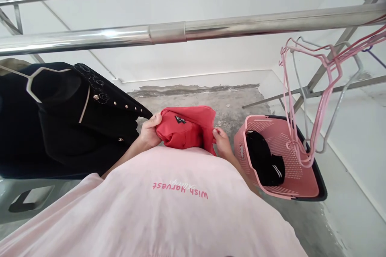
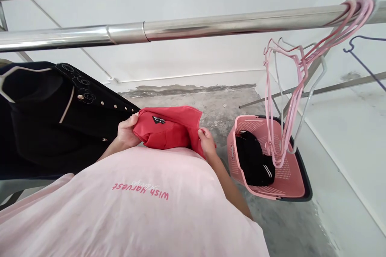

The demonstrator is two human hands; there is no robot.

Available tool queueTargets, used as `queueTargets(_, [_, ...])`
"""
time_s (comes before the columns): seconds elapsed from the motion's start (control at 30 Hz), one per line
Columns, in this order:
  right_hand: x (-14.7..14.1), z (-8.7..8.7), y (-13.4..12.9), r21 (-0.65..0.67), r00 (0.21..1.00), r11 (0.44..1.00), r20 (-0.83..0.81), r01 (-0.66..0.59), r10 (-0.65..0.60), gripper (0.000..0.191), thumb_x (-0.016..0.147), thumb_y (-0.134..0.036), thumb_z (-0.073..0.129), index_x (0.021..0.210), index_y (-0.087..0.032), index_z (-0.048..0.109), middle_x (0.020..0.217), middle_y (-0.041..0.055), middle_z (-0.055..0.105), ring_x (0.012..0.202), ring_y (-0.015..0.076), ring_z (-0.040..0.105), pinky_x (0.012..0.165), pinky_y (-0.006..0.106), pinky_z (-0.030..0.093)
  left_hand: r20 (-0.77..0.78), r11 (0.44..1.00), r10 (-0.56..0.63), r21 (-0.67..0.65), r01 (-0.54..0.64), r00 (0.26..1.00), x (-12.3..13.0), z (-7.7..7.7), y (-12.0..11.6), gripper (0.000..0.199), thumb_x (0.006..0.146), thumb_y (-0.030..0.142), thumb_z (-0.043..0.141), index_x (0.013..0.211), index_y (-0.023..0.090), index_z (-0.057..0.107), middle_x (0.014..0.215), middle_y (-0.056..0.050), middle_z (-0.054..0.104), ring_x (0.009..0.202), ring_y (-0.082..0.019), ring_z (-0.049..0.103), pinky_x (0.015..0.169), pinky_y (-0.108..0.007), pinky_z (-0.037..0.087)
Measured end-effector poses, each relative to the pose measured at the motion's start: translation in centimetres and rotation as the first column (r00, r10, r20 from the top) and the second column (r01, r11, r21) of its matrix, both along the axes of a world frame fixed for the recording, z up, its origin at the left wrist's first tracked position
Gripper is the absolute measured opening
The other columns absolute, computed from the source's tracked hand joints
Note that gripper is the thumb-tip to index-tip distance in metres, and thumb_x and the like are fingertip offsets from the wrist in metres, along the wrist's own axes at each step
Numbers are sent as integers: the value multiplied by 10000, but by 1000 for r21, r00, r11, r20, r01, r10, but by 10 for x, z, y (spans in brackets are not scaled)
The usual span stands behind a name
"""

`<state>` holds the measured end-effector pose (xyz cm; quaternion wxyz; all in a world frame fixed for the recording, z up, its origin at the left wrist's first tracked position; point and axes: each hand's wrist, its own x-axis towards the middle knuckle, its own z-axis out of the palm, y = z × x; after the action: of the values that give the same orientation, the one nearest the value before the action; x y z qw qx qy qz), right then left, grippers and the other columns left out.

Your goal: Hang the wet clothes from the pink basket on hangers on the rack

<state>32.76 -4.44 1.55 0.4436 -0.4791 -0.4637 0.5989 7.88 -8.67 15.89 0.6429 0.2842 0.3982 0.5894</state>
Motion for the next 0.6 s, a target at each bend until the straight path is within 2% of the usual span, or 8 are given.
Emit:
queueTargets(0.1, [19, 10, -3, 55, 975, 973, -22, 223, -222, 301, 775, -434, 621, 974, -209, 591, 894, 16, 615, 790, 144, 535, 751, 273, 467, -84, 1000, -20, 15, 21, 996, -3, -1, 2, 377, 563, 366, 825, 829, 136, 688, 746, -69, 715, 793, -254, 697, 651, -308, 535])
queueTargets(0.17, [30, 19, -7, 129, 968, 962, 41, 241, -248, 403, 773, -389, 646, 1142, -240, 583, 1017, 34, 636, 847, 157, 554, 815, 300, 479, -119, 998, -69, -6, 69, 991, -5, -1, 2, 374, 546, 352, 820, 817, 135, 683, 733, -73, 711, 775, -261, 697, 629, -309, 526])
queueTargets(0.23, [37, 27, -10, 197, 966, 963, 148, 181, -212, 483, 788, -354, 639, 1260, -281, 569, 1122, 50, 644, 931, 183, 566, 912, 351, 468, -146, 994, -110, -21, 108, 983, -8, -2, 1, 388, 538, 339, 820, 839, 137, 682, 736, -70, 713, 741, -254, 694, 611, -303, 518])
queueTargets(0.33, [39, 33, -11, 271, 949, 962, 296, 21, -104, 457, 811, -316, 614, 1268, -328, 615, 1172, 37, 653, 1043, 218, 558, 1035, 417, 396, -201, 990, -140, -8, 141, 970, -12, -2, 0, 417, 549, 319, 828, 899, 143, 685, 725, -44, 704, 674, -203, 675, 598, -269, 502])
queueTargets(0.43, [35, 31, -7, 223, 927, 960, 366, -167, 76, 561, 728, -289, 708, 1279, -351, 621, 1138, 21, 681, 1006, 238, 583, 1003, 432, 412, -340, 980, -181, 20, 199, 923, -15, 0, 0, 363, 580, 325, 829, 857, 148, 673, 708, -26, 680, 633, -165, 634, 603, -250, 482])
queueTargets(0.5, [33, 27, -3, 150, 900, 949, 384, -278, 204, 506, 677, -279, 752, 1176, -338, 688, 1098, 17, 705, 951, 241, 610, 941, 416, 445, -527, 959, -223, 33, 282, 820, -16, 3, 1, 281, 599, 298, 817, 783, 154, 660, 695, -20, 656, 643, -164, 606, 609, -250, 463])
queueTargets(0.57, [35, 23, -1, 102, 874, 947, 426, -304, 235, 253, 714, -298, 720, 965, -298, 755, 999, 20, 730, 889, 236, 631, 870, 390, 462, -755, 940, -175, 63, 335, 632, -17, 5, 5, 185, 612, 242, 788, 702, 165, 646, 673, -16, 622, 678, -175, 583, 638, -257, 444])
queueTargets(0.6, [38, 23, 0, 111, 871, 959, 454, -263, 186, 148, 750, -311, 685, 874, -275, 758, 935, 23, 735, 856, 230, 634, 836, 375, 463, -851, 941, -94, 93, 325, 516, -18, 4, 8, 133, 627, 214, 759, 684, 171, 647, 677, -17, 612, 707, -184, 577, 666, -263, 436])
